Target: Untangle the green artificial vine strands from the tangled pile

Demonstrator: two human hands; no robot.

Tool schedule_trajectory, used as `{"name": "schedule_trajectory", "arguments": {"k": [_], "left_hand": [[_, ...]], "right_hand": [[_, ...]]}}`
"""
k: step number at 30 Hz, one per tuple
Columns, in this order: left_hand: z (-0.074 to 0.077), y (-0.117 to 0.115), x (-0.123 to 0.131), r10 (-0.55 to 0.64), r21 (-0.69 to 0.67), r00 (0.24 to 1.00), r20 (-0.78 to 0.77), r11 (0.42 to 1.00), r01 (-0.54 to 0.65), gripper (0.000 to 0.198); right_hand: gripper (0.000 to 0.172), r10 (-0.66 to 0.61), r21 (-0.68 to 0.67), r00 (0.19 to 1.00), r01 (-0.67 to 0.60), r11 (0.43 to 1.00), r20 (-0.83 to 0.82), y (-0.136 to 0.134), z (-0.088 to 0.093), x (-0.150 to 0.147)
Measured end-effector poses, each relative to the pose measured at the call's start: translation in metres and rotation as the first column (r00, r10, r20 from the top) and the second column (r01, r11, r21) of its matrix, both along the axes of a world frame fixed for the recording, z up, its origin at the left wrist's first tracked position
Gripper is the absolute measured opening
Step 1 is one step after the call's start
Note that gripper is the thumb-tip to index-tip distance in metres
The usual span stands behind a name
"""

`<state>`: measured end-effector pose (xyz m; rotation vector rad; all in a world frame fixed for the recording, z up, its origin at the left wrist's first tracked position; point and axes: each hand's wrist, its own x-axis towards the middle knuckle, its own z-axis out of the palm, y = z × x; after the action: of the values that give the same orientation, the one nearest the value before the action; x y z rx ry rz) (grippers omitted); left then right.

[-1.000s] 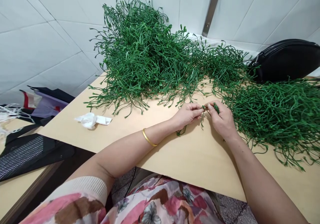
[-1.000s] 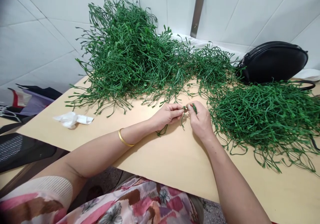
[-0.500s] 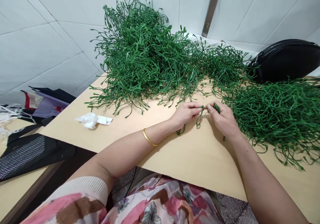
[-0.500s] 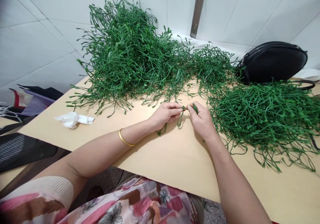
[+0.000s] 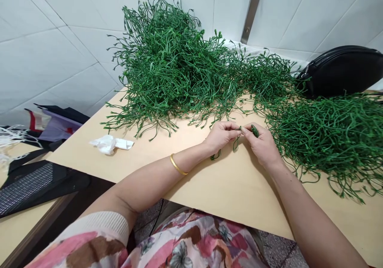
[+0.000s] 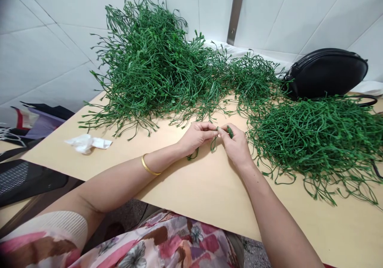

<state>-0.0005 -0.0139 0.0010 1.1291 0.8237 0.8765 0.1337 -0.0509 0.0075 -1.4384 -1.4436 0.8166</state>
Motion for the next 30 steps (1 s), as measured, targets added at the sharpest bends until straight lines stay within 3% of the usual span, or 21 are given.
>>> {"name": "schedule_trajectory", "arguments": {"k": [11,19,26,30], "left_hand": [[-0.001,0.0,-0.002,-0.002,0.052,0.998,-0.056,0.999,0.004,0.011],[0.004,0.005,-0.008,-0.148,-0.112,0.985,0.09,0.981,0.158,0.021],[0.01,0.005,-0.014,-0.317,-0.208,0.92,0.23,0.907,0.365,0.019],[0.013,0.002,-0.014,-0.38,-0.192,0.875,0.301,0.875,0.445,0.018]], "right_hand": [[0.025,-0.035,0.032,0.992,0.031,0.999,0.121,0.001,-0.001,-0.003],[0.024,-0.054,0.121,0.987,0.036,0.992,0.149,-0.001,0.003,-0.002],[0.026,0.27,0.037,0.961,-0.269,0.963,-0.052,-0.002,0.005,0.014],[0.025,0.355,0.033,0.863,-0.369,0.929,-0.358,-0.009,0.01,0.008]]}}
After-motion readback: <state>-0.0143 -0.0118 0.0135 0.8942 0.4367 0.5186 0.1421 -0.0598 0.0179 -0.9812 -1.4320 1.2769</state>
